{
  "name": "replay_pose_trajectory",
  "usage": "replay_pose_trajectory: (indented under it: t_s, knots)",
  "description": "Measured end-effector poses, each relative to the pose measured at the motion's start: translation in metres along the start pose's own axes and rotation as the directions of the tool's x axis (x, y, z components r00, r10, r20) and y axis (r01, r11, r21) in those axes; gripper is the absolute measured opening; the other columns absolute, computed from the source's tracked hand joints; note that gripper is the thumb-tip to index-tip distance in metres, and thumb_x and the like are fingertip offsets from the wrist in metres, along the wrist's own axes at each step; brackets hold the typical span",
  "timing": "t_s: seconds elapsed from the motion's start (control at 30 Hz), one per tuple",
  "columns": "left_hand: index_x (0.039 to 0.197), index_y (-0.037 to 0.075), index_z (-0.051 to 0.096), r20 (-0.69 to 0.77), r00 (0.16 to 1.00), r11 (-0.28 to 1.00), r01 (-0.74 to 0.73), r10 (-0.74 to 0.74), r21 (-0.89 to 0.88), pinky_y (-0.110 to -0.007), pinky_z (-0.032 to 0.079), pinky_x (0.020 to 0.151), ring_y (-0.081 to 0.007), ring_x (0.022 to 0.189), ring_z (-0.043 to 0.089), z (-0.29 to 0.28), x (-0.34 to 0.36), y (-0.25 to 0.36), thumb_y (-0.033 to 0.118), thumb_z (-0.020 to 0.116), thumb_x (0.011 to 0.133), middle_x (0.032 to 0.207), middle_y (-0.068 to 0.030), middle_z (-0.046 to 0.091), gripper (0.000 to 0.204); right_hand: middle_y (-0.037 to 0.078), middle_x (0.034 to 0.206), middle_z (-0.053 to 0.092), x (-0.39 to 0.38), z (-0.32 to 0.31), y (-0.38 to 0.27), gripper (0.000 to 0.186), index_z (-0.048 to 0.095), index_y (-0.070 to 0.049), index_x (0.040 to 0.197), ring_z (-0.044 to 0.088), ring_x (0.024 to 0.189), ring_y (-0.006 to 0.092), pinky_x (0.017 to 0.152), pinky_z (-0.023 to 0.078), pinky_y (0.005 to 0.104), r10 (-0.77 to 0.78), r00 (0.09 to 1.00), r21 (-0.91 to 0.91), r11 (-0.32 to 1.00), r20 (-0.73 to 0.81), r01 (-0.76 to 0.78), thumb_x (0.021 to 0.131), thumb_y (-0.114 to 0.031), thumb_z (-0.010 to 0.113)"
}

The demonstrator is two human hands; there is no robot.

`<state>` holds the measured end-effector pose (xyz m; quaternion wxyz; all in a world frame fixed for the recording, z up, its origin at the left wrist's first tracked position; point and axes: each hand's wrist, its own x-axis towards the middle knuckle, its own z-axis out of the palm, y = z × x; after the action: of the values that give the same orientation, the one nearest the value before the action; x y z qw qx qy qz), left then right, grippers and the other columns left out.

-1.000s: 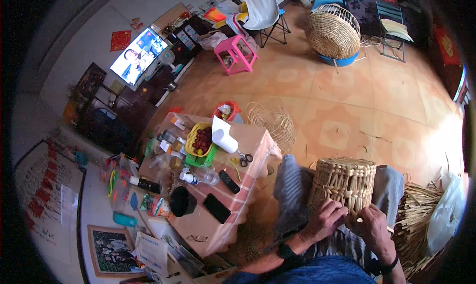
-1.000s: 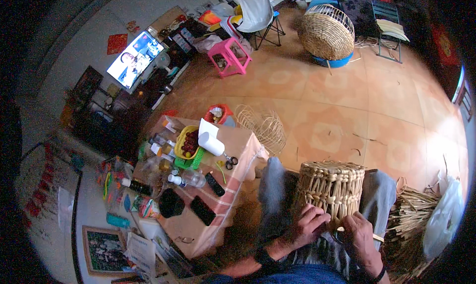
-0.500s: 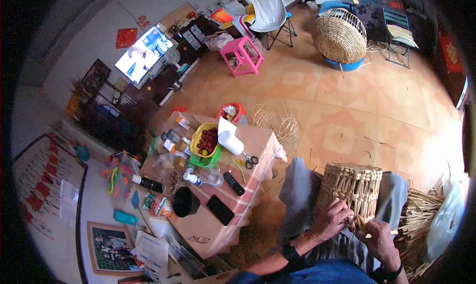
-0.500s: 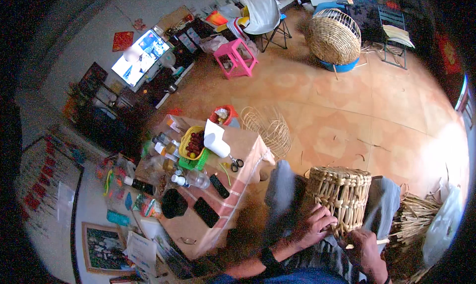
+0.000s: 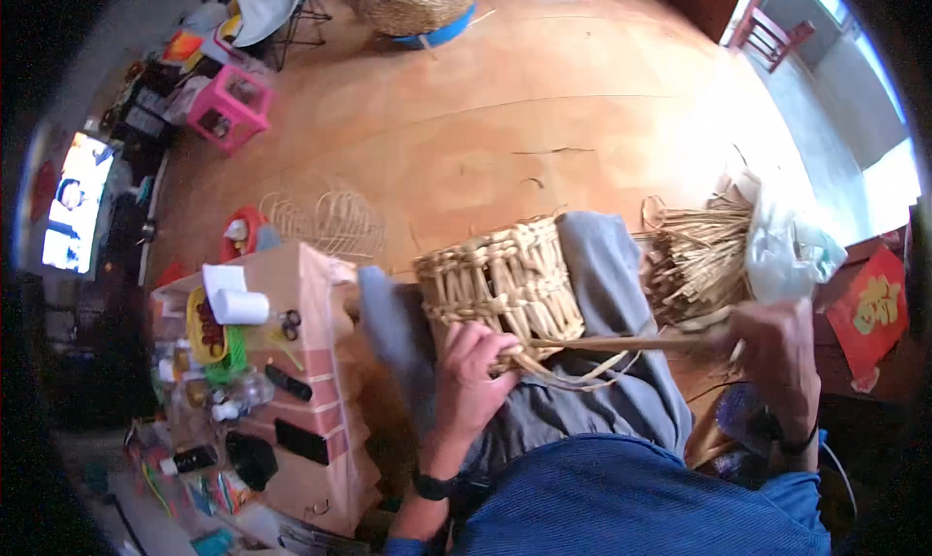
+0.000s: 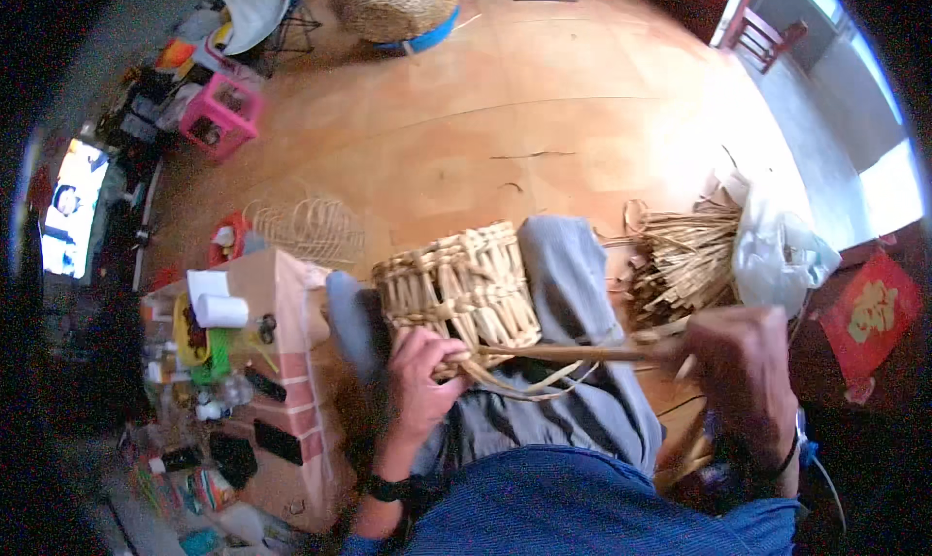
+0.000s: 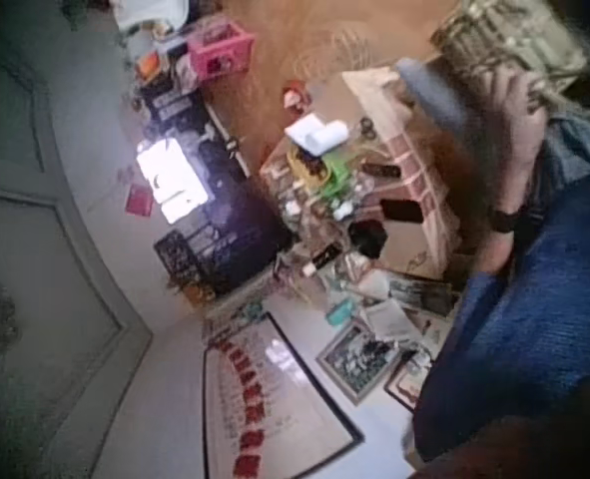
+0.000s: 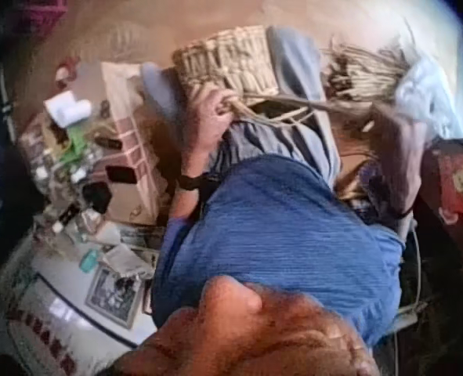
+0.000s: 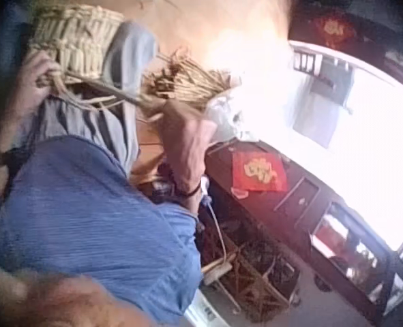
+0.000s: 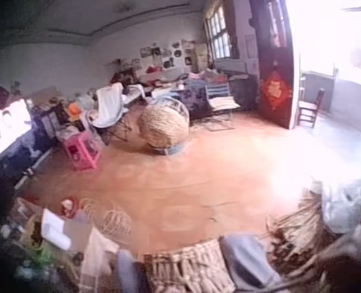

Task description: The recorder is weaving a small basket using natural fiber strips, tucking the ends into the structure.

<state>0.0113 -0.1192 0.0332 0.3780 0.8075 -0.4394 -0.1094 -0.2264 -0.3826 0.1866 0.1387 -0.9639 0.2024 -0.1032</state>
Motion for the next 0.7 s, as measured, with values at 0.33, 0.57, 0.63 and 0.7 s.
replay_pose_trajectory:
  t_s: [0.33,0.57,0.63,0.7]
  knots:
    - [0.131,0.014,0.07,0.071,0.972,0.925,-0.235,0.224,0.297,-0.045,0.047,0.094,-0.0265,0.109,0.059,-0.037,0.009,0.029,0.015,0.099,0.065,0.112,-0.0047,0.062,0.072,0.012,0.099,0.069,0.024,0.125,0.003,0.011,0.064,-0.007,0.107,0.07,0.096,0.0323,0.08,0.058,0.0472,-0.16,0.98,0.047,0.985,-0.12,0.166,0.097,-0.011,0.067]
    - [0.124,0.013,0.069,0.239,0.956,0.875,-0.256,0.168,0.41,-0.046,0.048,0.092,-0.0301,0.101,0.059,-0.011,0.023,0.023,0.007,0.091,0.067,0.107,-0.0044,0.063,0.061,0.012,0.083,0.067,0.04,0.197,-0.019,0.017,0.058,-0.005,0.103,0.073,0.079,0.0371,0.065,0.06,0.0477,-0.391,0.911,0.463,0.837,0.132,0.292,0.098,-0.02,0.064]
    - [0.12,0.012,0.068,0.214,0.963,0.89,-0.237,0.162,0.39,-0.046,0.049,0.089,-0.0305,0.098,0.06,-0.005,0.021,0.015,0.005,0.09,0.068,0.102,-0.0059,0.063,0.057,0.012,0.079,0.066,0.047,0.195,-0.011,0.017,0.058,-0.004,0.102,0.074,0.074,0.0364,0.061,0.06,0.0475,-0.47,0.878,0.456,0.804,0.095,0.381,0.097,-0.02,0.064]
    - [0.117,0.012,0.068,0.193,0.969,0.914,-0.216,0.156,0.344,-0.045,0.05,0.086,-0.0294,0.093,0.059,-0.001,0.02,0.01,0.006,0.09,0.071,0.095,-0.0054,0.062,0.052,0.012,0.082,0.068,0.048,0.188,-0.011,0.015,0.061,-0.006,0.103,0.075,0.076,0.0342,0.064,0.061,0.0464,-0.493,0.865,0.478,0.784,0.092,0.396,0.095,-0.018,0.065]
